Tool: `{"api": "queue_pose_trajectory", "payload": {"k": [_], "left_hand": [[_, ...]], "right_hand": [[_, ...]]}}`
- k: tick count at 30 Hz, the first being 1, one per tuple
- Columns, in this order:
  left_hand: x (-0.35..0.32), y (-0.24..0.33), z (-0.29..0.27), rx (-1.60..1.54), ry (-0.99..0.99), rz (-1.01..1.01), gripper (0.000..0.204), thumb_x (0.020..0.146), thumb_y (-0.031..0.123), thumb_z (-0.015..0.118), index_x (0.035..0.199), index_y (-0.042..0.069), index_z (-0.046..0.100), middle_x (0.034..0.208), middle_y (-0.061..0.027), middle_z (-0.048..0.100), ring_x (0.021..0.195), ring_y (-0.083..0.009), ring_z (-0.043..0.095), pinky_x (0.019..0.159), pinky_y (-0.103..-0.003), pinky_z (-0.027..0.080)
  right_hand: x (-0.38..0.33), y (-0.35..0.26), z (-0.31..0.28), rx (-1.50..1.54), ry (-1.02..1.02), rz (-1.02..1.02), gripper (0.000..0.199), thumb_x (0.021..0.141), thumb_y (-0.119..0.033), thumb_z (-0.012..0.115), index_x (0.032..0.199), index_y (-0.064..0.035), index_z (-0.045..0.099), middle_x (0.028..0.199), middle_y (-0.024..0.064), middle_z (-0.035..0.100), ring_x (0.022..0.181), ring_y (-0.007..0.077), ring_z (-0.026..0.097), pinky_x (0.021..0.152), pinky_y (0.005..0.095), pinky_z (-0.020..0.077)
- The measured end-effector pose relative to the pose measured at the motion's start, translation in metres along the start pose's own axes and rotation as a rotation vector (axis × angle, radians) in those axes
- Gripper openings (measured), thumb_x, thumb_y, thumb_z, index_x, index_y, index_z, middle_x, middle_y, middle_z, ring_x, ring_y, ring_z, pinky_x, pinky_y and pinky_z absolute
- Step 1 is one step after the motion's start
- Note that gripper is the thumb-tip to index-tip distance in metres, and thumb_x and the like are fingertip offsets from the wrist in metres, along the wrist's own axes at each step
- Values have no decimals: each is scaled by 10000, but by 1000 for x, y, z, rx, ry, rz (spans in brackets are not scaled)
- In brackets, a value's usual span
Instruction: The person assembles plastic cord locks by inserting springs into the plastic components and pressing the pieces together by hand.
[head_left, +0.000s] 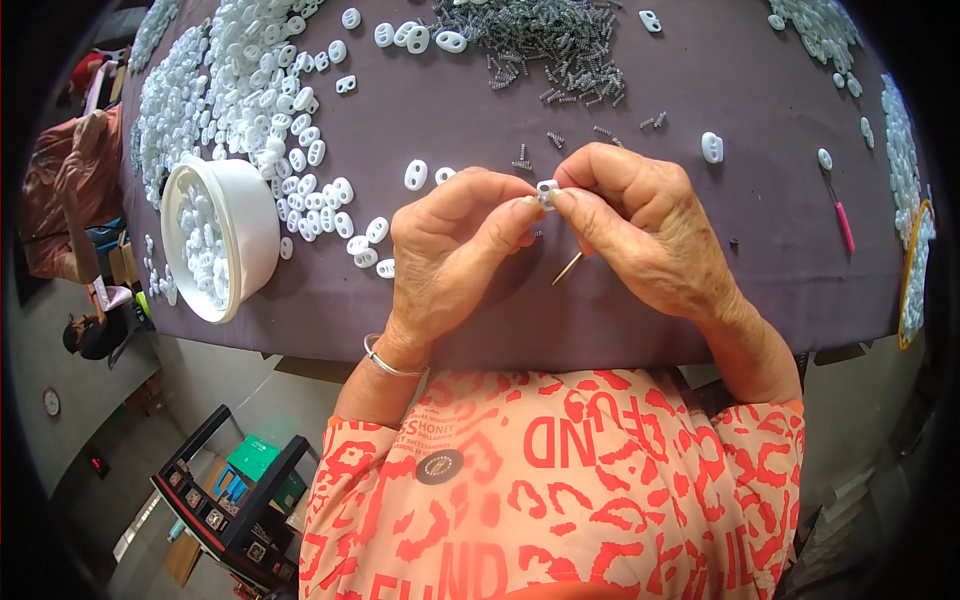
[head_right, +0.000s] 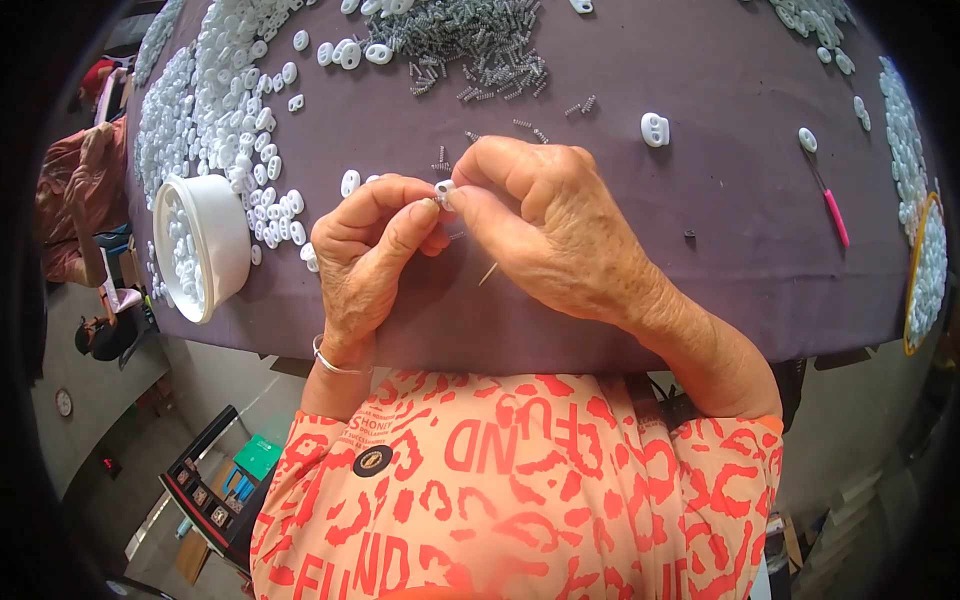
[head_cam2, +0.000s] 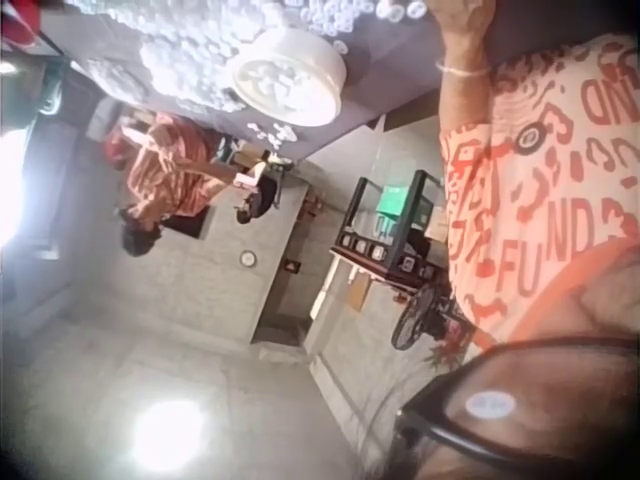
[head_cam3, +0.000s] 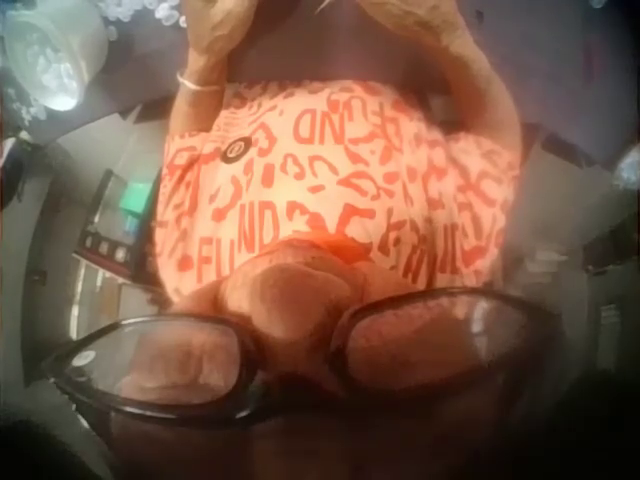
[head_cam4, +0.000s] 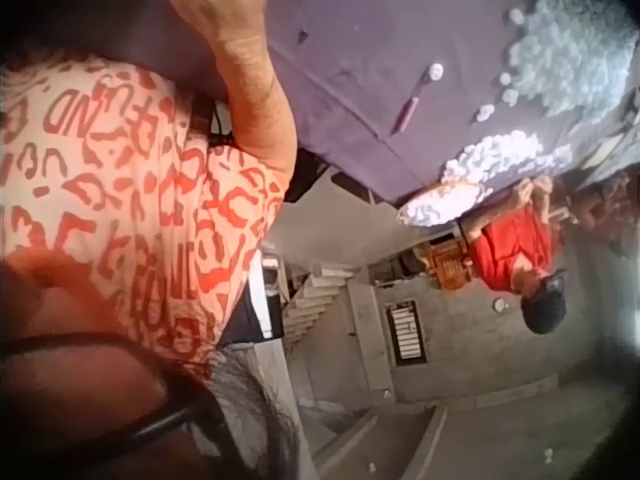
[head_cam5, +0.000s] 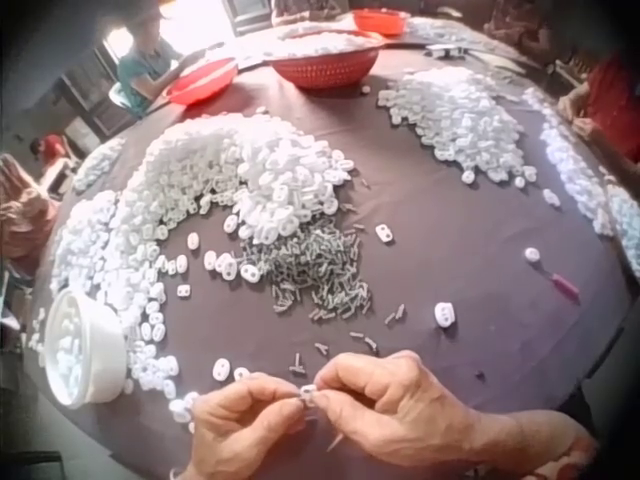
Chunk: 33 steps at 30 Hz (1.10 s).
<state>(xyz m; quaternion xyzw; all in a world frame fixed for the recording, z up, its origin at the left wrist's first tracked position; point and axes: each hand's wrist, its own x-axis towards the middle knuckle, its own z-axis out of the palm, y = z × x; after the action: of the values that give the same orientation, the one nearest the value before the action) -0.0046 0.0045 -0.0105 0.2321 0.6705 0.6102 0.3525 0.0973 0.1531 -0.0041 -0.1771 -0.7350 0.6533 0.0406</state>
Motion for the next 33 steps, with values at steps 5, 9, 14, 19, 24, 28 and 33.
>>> {"api": "queue_pose_trajectory", "payload": {"k": [5,9,14,19,24,28,33], "left_hand": [[-1,2,0,-32,10,-26,91,850,25,624,917,-34,638,820,-43,634,703,-71,585,602,-185,477],[0,-1,2,-49,-9,32,71,855,7,605,892,-51,624,811,-48,603,675,-75,566,587,-189,460],[0,-4,4,11,12,84,59,850,19,611,859,-37,623,779,-43,602,635,-75,565,556,-200,460],[0,-3,2,31,13,86,74,854,39,610,842,-32,624,776,-42,607,618,-70,567,546,-204,465],[1,-8,1,20,11,142,67,836,46,634,867,-14,628,771,-28,602,617,-52,557,529,-201,446],[0,2,-7,188,236,400,84,802,26,662,879,18,630,760,-7,592,592,-34,523,515,-188,414],[3,4,-45,401,583,395,115,755,3,689,849,32,628,761,-8,598,579,-61,500,529,-211,419]], "right_hand": [[1,-1,-1,-6,-8,-5,109,900,-96,549,858,4,560,644,-17,494,576,33,446,510,200,369],[0,-2,-1,-73,4,-19,119,896,-102,552,844,4,564,627,-17,492,562,36,434,501,201,353],[0,-5,0,-32,-23,-2,110,897,-87,546,837,3,566,599,-27,490,543,28,422,485,194,334],[1,-10,3,31,-13,99,75,867,-51,571,832,15,571,616,11,532,549,45,456,500,219,380],[2,-13,-4,113,-45,128,91,884,-68,564,844,13,575,624,-16,528,563,31,463,506,198,379],[3,-14,-9,162,-12,105,101,887,-85,570,850,9,577,634,-30,529,566,24,463,512,184,373],[2,-10,-10,150,27,51,107,884,-94,576,851,8,575,630,-30,523,563,27,469,507,188,375]]}}
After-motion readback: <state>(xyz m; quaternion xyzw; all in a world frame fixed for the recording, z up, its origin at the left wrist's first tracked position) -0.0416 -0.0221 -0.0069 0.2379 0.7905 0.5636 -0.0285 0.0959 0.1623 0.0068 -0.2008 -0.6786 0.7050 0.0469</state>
